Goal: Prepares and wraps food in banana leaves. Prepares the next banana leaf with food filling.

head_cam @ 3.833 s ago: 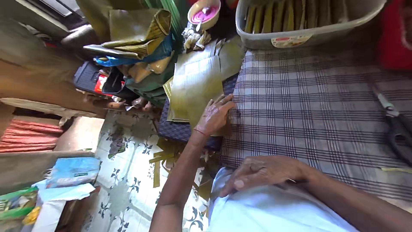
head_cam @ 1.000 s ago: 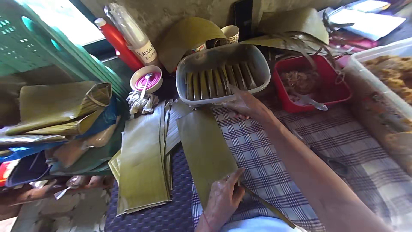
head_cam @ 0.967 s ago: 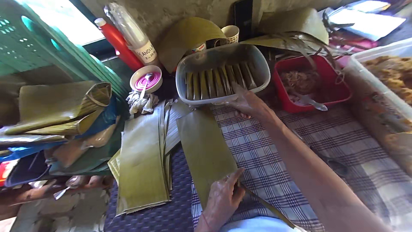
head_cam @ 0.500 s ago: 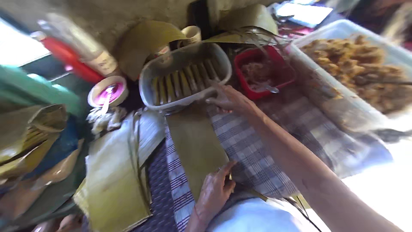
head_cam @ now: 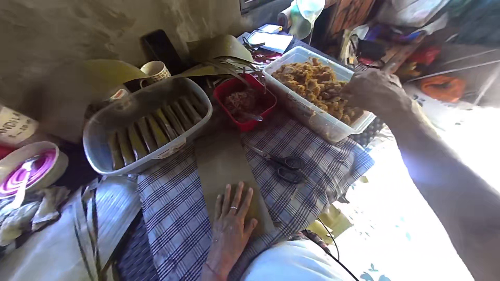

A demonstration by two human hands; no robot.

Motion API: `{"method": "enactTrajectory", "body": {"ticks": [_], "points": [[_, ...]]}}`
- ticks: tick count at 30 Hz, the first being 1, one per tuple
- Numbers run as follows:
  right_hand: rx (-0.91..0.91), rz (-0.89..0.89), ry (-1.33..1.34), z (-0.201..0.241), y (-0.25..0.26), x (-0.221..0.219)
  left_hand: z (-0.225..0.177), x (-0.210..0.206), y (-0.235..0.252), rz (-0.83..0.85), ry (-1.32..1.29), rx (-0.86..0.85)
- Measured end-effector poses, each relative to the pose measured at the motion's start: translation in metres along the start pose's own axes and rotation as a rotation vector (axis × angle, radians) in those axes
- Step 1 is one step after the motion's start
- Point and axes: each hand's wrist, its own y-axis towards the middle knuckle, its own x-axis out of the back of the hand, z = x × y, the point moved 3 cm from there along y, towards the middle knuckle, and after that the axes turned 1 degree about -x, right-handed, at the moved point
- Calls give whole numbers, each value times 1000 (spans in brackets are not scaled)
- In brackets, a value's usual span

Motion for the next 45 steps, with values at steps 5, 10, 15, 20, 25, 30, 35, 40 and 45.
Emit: {"method": "enactTrajectory", "body": {"ticks": [5,10,15,20,25,30,35,40,45], "points": [[-65,241,-73,18,8,-2,1,-3,-2,-29,39,7],[-18,264,-215,7,12,19,6,-2,-10,-10,36,35],[-115,123,-228,-34,-13,60,9,-1,-16,-30,7,27],[-282,254,-338,-39,-15,31,11,-3,-17,-49,4,10],[-134,369,-380,-44,-3,-1,11,-4,-17,-39,6,16],[-31,464,-371,-27,5,-8,9,-2,-16,-45,-6,8],[184,534,-302,-11,3,-7,7,-1,-16,-40,-22,19],[360,539,-108,-14,-5,-2,6,3,-15,-29,-50,16],[222,458,250,-45,-20,8,5,38,-18,-271,-293,147]]}}
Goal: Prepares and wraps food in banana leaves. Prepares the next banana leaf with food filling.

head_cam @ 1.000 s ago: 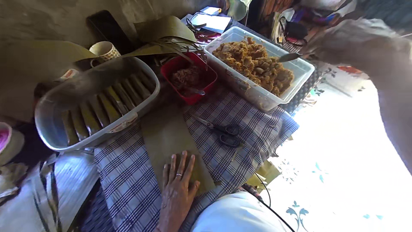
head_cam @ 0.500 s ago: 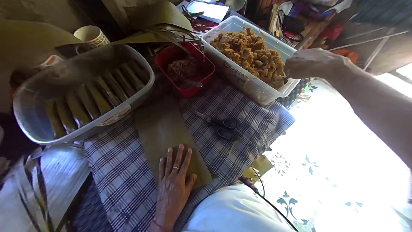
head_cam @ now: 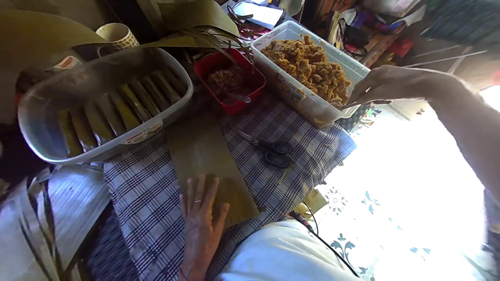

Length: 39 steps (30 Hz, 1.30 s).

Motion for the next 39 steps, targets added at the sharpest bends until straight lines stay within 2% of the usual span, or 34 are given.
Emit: {"method": "enactTrajectory", "body": {"ticks": [3,7,9,12,16,18,20,23,25,26,29,32,39], "points": [[-146,-83,339,-13,-21,-4,-3,26,1,-163,-337,259],[-178,-215,709,-31,-37,-17,8,47,4,-359,-860,561],[-169,-288,731,-35,-40,-16,24,49,4,-378,-1010,646],[-120,-372,658,-40,-44,-5,52,42,1,-328,-1158,684],[98,-397,535,-45,-37,7,50,35,12,-229,-1093,749],[45,-453,470,-10,-37,4,46,28,20,-189,-960,734],[104,-442,378,20,-30,-5,40,25,31,-138,-822,683],[383,-389,158,92,-21,-24,34,28,44,-66,-692,682],[607,-408,61,134,-10,-49,31,27,47,-32,-696,725],[657,-389,54,154,-6,-62,30,25,46,-24,-719,747],[651,-310,64,199,15,-108,22,21,39,-35,-792,797],[603,-282,61,220,32,-154,14,15,28,-67,-860,827],[563,-525,-15,235,31,-230,9,11,17,-177,-817,728]]}}
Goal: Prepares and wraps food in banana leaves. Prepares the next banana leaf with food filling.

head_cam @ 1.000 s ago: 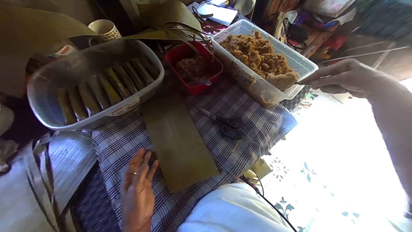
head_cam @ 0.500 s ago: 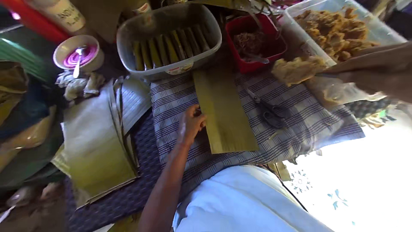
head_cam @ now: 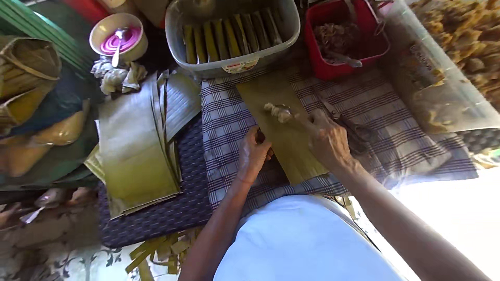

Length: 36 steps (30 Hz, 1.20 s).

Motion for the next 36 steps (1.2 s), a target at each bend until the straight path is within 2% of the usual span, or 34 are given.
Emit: {"method": "enactTrajectory", "body": {"ticks": [5,9,14,20,30,36], "points": [[-84,59,115,3,-7,-13,-6,-8,5,9,73,-143],[-163,117,361,-3,0,0,-13,-16,6,33,76,-131],[-109,109,417,-14,4,15,-5,-15,6,49,-15,-105],[-100,121,404,-19,11,26,-2,-9,4,55,-93,-17],[-150,112,269,-16,20,55,-3,-7,4,83,-44,23],[-111,165,70,13,2,18,-5,-10,7,103,-2,37]]}}
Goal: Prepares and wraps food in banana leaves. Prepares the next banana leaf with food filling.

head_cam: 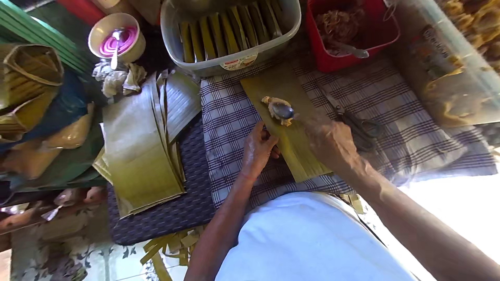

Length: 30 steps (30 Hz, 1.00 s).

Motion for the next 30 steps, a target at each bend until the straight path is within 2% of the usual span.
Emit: {"method": "enactTrajectory", "body": {"ticks": [2,6,8,10,12,15,18,19,20,22,24,27,30], "points": [[36,15,8,3,-5,-5,-3,-1,-1,1,24,-6],[-53,195,382,-21,0,16,9,5,0,13,57,-17],[-67,193,537,-40,-5,41,20,8,4,45,51,-42],[-56,112,580,-56,-18,82,28,12,7,67,50,-52],[-33,-38,454,-76,-38,134,34,14,10,59,47,-62],[-73,-208,78,-127,-71,217,38,17,11,44,38,-49],[-159,-285,-306,-251,-99,270,41,19,12,43,20,-54],[-219,-276,-372,-274,-99,277,40,18,11,40,24,-50],[-297,-234,-432,-275,-93,278,39,18,11,36,28,-45],[-470,-46,-573,-247,-71,266,38,18,10,35,28,-34],[-562,155,-708,-229,-48,241,39,19,9,38,21,-43],[-511,241,-744,-232,-36,209,37,18,8,33,37,-47],[-423,254,-644,-237,-37,205,37,17,8,32,39,-37]]}}
